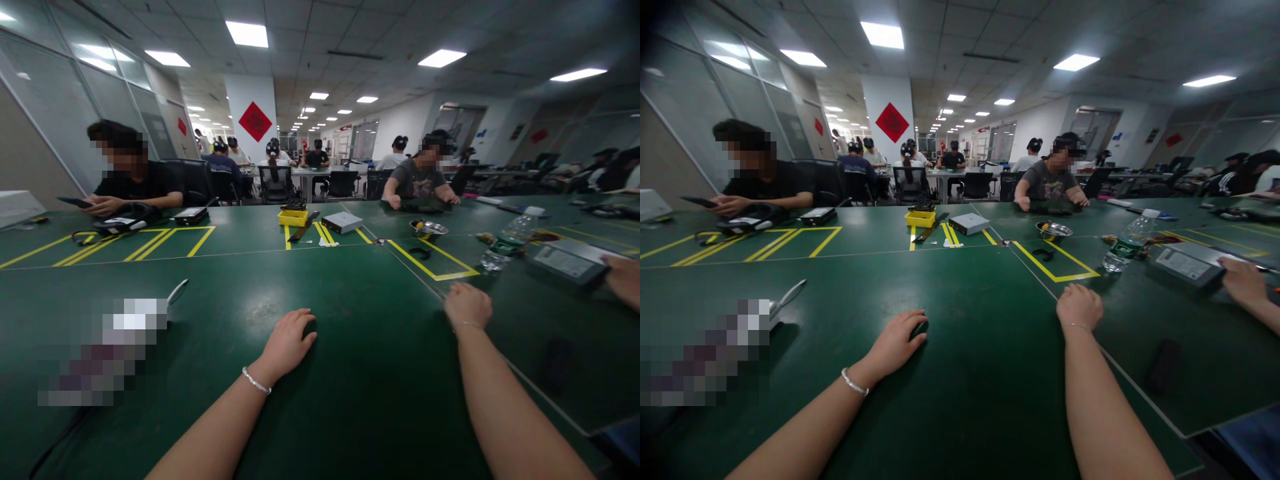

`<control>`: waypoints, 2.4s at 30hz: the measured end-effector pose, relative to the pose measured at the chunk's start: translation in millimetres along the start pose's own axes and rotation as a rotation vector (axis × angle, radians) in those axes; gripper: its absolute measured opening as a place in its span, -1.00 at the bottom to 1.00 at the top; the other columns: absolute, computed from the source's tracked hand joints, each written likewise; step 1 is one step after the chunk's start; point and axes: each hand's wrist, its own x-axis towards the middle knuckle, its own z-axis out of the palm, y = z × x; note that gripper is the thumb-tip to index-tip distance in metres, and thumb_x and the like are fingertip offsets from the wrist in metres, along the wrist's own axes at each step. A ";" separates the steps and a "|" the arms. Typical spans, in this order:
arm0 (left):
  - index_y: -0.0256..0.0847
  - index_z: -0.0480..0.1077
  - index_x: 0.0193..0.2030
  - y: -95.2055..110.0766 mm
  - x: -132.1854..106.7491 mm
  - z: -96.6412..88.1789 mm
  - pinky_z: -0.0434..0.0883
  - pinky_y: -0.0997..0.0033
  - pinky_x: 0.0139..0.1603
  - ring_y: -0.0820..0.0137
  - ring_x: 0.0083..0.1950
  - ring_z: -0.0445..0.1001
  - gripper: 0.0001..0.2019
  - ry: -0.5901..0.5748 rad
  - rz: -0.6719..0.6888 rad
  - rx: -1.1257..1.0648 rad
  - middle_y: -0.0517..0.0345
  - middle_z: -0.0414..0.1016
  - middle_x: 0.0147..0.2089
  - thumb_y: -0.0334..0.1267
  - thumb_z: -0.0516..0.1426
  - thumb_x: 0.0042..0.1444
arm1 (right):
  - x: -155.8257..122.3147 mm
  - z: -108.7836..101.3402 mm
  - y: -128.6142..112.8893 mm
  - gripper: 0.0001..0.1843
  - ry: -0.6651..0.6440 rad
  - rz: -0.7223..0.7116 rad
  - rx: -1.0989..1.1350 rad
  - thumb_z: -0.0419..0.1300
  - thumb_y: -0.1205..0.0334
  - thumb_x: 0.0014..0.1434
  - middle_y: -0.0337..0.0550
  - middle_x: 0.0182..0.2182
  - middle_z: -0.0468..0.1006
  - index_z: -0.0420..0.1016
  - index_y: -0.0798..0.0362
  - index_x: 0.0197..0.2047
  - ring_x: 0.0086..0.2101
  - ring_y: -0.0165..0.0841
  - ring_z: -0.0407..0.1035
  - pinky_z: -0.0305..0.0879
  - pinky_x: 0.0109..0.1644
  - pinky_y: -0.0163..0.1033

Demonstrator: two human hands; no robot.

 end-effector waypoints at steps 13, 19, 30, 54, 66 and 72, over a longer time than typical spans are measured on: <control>-0.13 -0.16 0.20 -4.6 -4.3 -2.6 -0.11 0.01 0.14 0.21 0.23 -0.11 -0.44 -0.242 0.120 0.227 0.03 -0.08 0.24 0.02 -0.20 0.08 | -111.9 -42.9 -203.6 -0.48 -0.674 -0.908 0.307 -0.17 -0.03 0.10 -0.21 0.16 -0.03 0.04 -0.13 0.13 0.14 -0.17 -0.28 -0.26 0.09 0.09; -0.05 -0.30 0.21 -3.2 -10.5 -6.8 -0.30 -0.16 0.11 0.14 0.26 -0.34 -0.39 -0.233 0.071 0.280 0.14 -0.19 0.27 0.10 -0.25 0.05 | -100.8 -43.7 -192.0 -0.44 -0.744 -0.934 0.285 -0.16 -0.11 0.06 -0.21 0.14 0.02 -0.01 -0.19 0.14 0.12 -0.17 -0.20 -0.25 0.09 0.10; -0.03 -0.36 0.21 -5.0 -24.3 -18.7 -0.16 0.03 0.16 0.25 0.26 -0.25 -0.45 -0.230 0.011 0.136 0.18 -0.08 0.24 -0.04 -0.21 0.11 | -1.5 -34.4 -23.6 -0.41 -0.265 0.313 -0.192 -0.04 -0.03 -0.02 0.27 -0.17 0.25 0.21 0.25 -0.04 -0.17 0.01 0.21 0.19 -0.26 -0.02; -0.05 0.12 0.06 -13.0 -17.6 -14.6 -0.06 0.07 0.14 0.27 0.19 0.00 -0.61 -0.159 0.013 0.095 0.16 0.14 0.15 -0.13 -0.07 0.06 | -9.2 -34.2 -2.4 -0.58 -0.449 0.390 -0.258 -0.11 0.21 0.02 0.18 -0.18 0.30 0.36 0.21 -0.12 -0.19 -0.05 0.24 0.22 -0.27 -0.07; -0.15 0.23 -0.04 1.1 -10.4 -15.2 0.19 0.23 0.01 0.34 -0.02 0.29 -0.69 -0.026 -0.127 -0.366 0.09 0.36 -0.06 -0.18 -0.12 0.11 | -59.0 -47.6 -153.7 -0.76 -0.420 -0.316 0.444 -0.04 0.24 0.04 -0.14 -0.37 0.37 0.37 0.08 -0.27 -0.37 -0.41 0.25 0.18 -0.26 -0.30; -0.26 0.25 -0.07 9.2 -5.5 -6.3 0.31 0.36 -0.15 0.36 -0.14 0.38 -0.69 0.010 -0.342 -0.924 0.03 0.38 -0.08 -0.20 -0.05 0.06 | -138.1 -67.8 -246.6 -0.80 -0.452 -0.706 0.652 -0.02 0.30 0.05 -0.14 -0.36 0.37 0.31 0.06 -0.22 -0.31 -0.37 0.21 0.13 -0.19 -0.24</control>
